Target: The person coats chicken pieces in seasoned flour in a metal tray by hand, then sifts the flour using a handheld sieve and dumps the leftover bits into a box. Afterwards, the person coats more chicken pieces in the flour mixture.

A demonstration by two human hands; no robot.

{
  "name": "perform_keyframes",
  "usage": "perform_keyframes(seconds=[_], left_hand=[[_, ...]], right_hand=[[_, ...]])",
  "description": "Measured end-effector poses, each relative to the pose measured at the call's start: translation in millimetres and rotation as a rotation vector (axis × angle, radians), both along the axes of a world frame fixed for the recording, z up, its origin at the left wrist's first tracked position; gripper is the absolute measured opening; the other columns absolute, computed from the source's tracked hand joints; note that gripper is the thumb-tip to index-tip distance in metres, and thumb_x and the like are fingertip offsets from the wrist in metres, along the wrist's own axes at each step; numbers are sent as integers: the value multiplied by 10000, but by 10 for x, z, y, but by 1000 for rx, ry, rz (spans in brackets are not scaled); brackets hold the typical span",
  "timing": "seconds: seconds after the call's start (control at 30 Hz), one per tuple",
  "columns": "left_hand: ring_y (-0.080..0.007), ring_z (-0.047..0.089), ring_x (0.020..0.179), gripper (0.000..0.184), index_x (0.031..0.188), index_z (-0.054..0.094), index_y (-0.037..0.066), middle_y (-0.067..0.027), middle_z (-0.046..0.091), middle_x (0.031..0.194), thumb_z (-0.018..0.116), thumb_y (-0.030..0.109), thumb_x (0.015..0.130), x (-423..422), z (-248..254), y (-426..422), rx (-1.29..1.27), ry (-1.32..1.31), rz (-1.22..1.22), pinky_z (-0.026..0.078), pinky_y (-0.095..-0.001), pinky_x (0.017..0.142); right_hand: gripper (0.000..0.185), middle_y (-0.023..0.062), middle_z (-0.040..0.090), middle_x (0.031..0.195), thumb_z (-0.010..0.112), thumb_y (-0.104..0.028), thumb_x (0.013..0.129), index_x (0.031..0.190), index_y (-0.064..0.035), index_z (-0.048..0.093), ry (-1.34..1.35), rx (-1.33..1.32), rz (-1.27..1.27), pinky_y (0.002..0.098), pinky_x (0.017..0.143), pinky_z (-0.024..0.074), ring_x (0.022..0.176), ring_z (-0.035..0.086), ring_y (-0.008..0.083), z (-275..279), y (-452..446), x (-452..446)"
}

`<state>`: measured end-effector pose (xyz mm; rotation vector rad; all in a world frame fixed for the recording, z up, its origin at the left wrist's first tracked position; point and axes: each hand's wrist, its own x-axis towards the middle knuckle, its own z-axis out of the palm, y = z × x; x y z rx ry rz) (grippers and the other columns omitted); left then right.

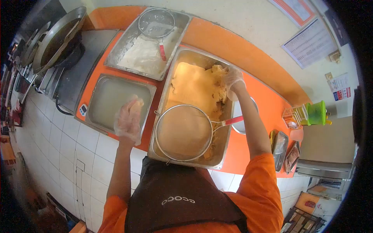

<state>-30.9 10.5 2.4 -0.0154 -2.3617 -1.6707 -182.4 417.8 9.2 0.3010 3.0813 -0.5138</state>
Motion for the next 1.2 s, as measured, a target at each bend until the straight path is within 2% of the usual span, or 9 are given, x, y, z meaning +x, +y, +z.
perform_keyframes(seconds=[0.27,0.33,0.43,0.53,0.63,0.67,0.73,0.97,1.2], left_hand=[[-253,509,1182,367,1232,528,24,-150,566,1224,570,183,904,-730,233,720,-90,162,-331,395,-340,994],[-254,524,1167,356,1226,530,15,-156,571,1212,553,184,913,-908,275,1060,-20,-9,-417,403,-332,985],[-295,564,1108,314,1191,550,27,-190,588,1173,535,109,888,-1457,-467,1757,527,67,-558,436,-356,956],[-312,603,1017,380,1243,512,78,-164,621,1109,545,174,877,-1796,142,2229,-715,-54,-631,466,-405,894],[-348,566,1059,375,1148,556,46,-183,601,1125,626,119,788,-2199,-292,2910,-913,72,-582,453,-421,915],[-344,578,1037,339,1119,571,40,-194,609,1091,599,93,786,-2236,-427,3047,-842,157,-575,459,-418,910],[-334,602,993,285,1061,601,30,-216,624,1023,546,43,782,-2254,-680,3149,-696,304,-568,471,-413,899],[-301,605,998,273,1005,665,55,-193,638,1016,636,164,756,-2344,-620,3223,-996,281,-653,472,-385,894],[-296,637,929,191,937,686,62,-208,649,963,606,196,828,-1963,332,2602,-843,-181,-475,498,-408,802]], right_hand=[[364,146,667,864,734,-274,714,986,-46,655,-16,-48,138,338,709,504,815,642,228,461,-166,374],[356,118,675,876,735,-253,713,1001,-63,650,-159,-490,-189,326,700,508,826,641,206,597,-429,518],[315,48,680,885,725,-227,737,1012,-97,643,-104,-83,103,307,651,514,781,637,174,18,-229,689],[257,13,655,807,715,-208,770,968,-66,635,216,401,404,318,607,509,698,620,163,-749,-9,896],[284,67,650,816,729,-167,748,959,-8,625,100,-220,82,335,626,501,728,621,197,-370,-265,1173],[296,88,651,829,736,-152,736,958,9,622,23,-541,-111,341,639,500,747,623,212,-105,-382,1249],[313,131,649,848,743,-147,727,957,27,623,88,-516,-121,349,656,499,753,622,242,24,-341,1322],[326,187,654,871,750,-192,723,939,24,637,171,-506,-214,364,668,507,764,633,293,36,-240,1428],[235,187,672,834,699,-168,754,933,-24,653,113,-492,-344,379,677,511,777,657,333,463,-319,1024]])
